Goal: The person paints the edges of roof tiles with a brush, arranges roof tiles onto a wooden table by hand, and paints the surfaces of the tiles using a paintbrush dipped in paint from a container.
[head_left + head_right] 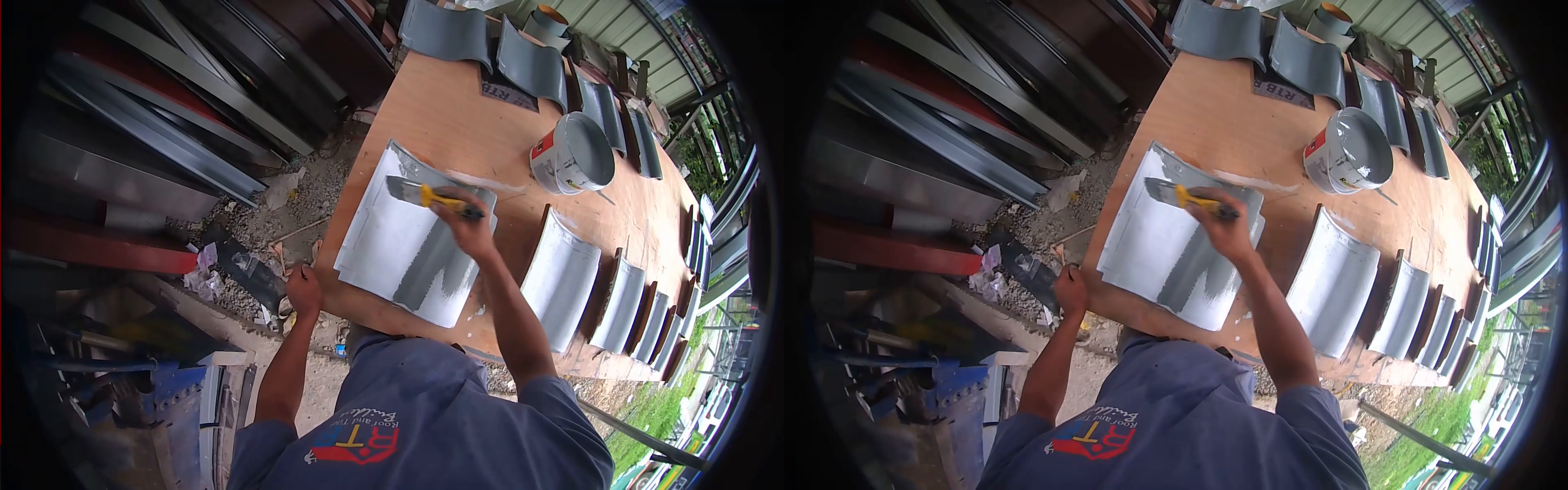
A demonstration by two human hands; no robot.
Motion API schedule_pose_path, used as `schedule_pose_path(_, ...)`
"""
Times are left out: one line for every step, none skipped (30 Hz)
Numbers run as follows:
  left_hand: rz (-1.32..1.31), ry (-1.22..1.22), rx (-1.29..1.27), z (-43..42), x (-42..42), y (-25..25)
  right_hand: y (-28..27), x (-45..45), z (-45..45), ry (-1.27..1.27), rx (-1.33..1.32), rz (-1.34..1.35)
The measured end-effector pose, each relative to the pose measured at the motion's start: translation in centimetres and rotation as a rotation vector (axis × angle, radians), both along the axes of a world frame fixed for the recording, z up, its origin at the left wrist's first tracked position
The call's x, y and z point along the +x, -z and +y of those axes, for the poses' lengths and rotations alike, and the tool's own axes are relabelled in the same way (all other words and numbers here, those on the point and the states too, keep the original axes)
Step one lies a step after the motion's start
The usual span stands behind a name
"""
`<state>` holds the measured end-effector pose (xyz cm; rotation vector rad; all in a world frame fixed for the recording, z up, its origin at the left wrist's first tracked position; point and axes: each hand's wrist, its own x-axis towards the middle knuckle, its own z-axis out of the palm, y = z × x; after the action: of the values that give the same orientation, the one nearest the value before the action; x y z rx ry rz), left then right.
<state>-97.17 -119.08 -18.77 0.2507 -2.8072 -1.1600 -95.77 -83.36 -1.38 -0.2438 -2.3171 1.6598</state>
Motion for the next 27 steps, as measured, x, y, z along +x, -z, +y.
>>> schedule_pose_path(0.002, -0.003, 0.013, 0.0, 0.1, 0.1, 1.1, -0.8, -1.3, 0.003, -0.003, -0.007)
schedule_pose_path(-0.004, -0.004, 0.012, 0.0, 0.3, 0.0, 2.1, -1.7, -2.4, 0.018, 0.087, 0.077)
schedule_pose_path(-0.010, -0.006, 0.012, 0.0, 0.2, 0.0, 2.7, -2.3, -2.9, 0.028, 0.177, 0.164)
schedule_pose_path(-0.013, -0.011, 0.012, 0.0, 0.2, -0.2, 3.1, -2.1, -3.4, 0.021, 0.178, 0.164)
schedule_pose_path(-0.013, -0.021, 0.014, 0.0, 0.1, -0.3, 3.4, -1.2, -4.1, -0.069, 0.241, 0.224)
schedule_pose_path(0.027, -0.030, 0.006, 0.1, 0.1, -0.3, 3.6, -0.2, -4.9, -0.162, 0.305, 0.284)
schedule_pose_path(0.064, -0.040, 0.000, 0.3, 0.1, -0.1, 3.7, 1.1, -5.8, -0.252, 0.270, 0.245)
schedule_pose_path(0.059, -0.053, 0.008, 0.3, 0.1, -0.1, 3.6, 2.4, -6.4, -0.342, 0.237, 0.201)
schedule_pose_path(0.017, -0.051, 0.012, 0.3, 0.1, -0.2, 3.0, 3.1, -6.6, -0.357, 0.243, 0.194)
schedule_pose_path(-0.023, -0.047, 0.016, 0.2, 0.1, -0.3, 2.0, 3.6, -6.8, -0.488, 0.203, 0.128)
schedule_pose_path(-0.025, -0.056, 0.022, 0.1, 0.1, -0.4, 1.4, 3.6, -6.9, -0.616, 0.162, 0.063)
schedule_pose_path(-0.021, -0.039, 0.028, 0.1, 0.0, -0.4, 1.4, 3.0, -6.4, -0.620, 0.166, 0.061)
schedule_pose_path(-0.016, -0.018, 0.032, 0.1, 0.0, -0.4, 1.4, 1.7, -5.5, -0.573, 0.172, 0.074)
schedule_pose_path(-0.012, -0.015, 0.034, 0.1, -0.1, -0.5, 1.4, 0.4, -4.5, -0.524, 0.179, 0.089)
schedule_pose_path(-0.010, -0.010, 0.031, 0.0, -0.1, -0.6, 1.9, -1.0, -3.2, -0.404, 0.149, 0.003)
schedule_pose_path(-0.008, -0.006, 0.028, 0.0, 0.0, -0.7, 2.1, -2.8, -2.1, -0.305, 0.181, 0.037)
schedule_pose_path(-0.002, -0.005, 0.032, 0.1, 0.0, -0.8, 2.4, -4.6, -0.8, -0.260, 0.220, 0.128)
schedule_pose_path(-0.022, -0.014, 0.042, 0.1, 0.1, -0.8, 2.6, -5.7, -0.4, -0.121, 0.194, 0.116)
schedule_pose_path(-0.043, -0.025, 0.053, 0.1, 0.1, -0.7, 2.4, -6.9, 0.2, -0.061, 0.245, 0.177)
schedule_pose_path(-0.038, -0.029, 0.058, 0.1, 0.1, -0.6, 2.3, -7.8, 0.6, -0.002, 0.295, 0.235)
schedule_pose_path(-0.057, -0.039, 0.053, 0.1, 0.1, -0.3, 2.1, -8.1, 0.5, -0.008, 0.298, 0.241)
schedule_pose_path(-0.078, -0.051, 0.047, -0.1, 0.0, 0.0, 2.0, -8.3, 0.4, 0.038, 0.290, 0.244)
schedule_pose_path(-0.075, -0.060, 0.049, -0.2, 0.0, 0.3, 1.9, -8.4, 0.1, 0.083, 0.281, 0.246)
schedule_pose_path(-0.060, -0.049, 0.052, -0.3, 0.0, 0.4, 2.1, -8.3, -0.2, 0.075, 0.282, 0.248)
schedule_pose_path(-0.048, -0.036, 0.055, -0.3, 0.0, 0.4, 2.4, -7.7, -0.7, 0.046, 0.312, 0.258)
schedule_pose_path(-0.049, -0.040, 0.058, -0.3, 0.0, 0.5, 2.7, -7.2, -1.1, 0.018, 0.343, 0.267)
schedule_pose_path(-0.062, -0.039, 0.066, -0.3, 0.0, 0.6, 2.5, -6.9, -1.5, 0.004, 0.371, 0.246)
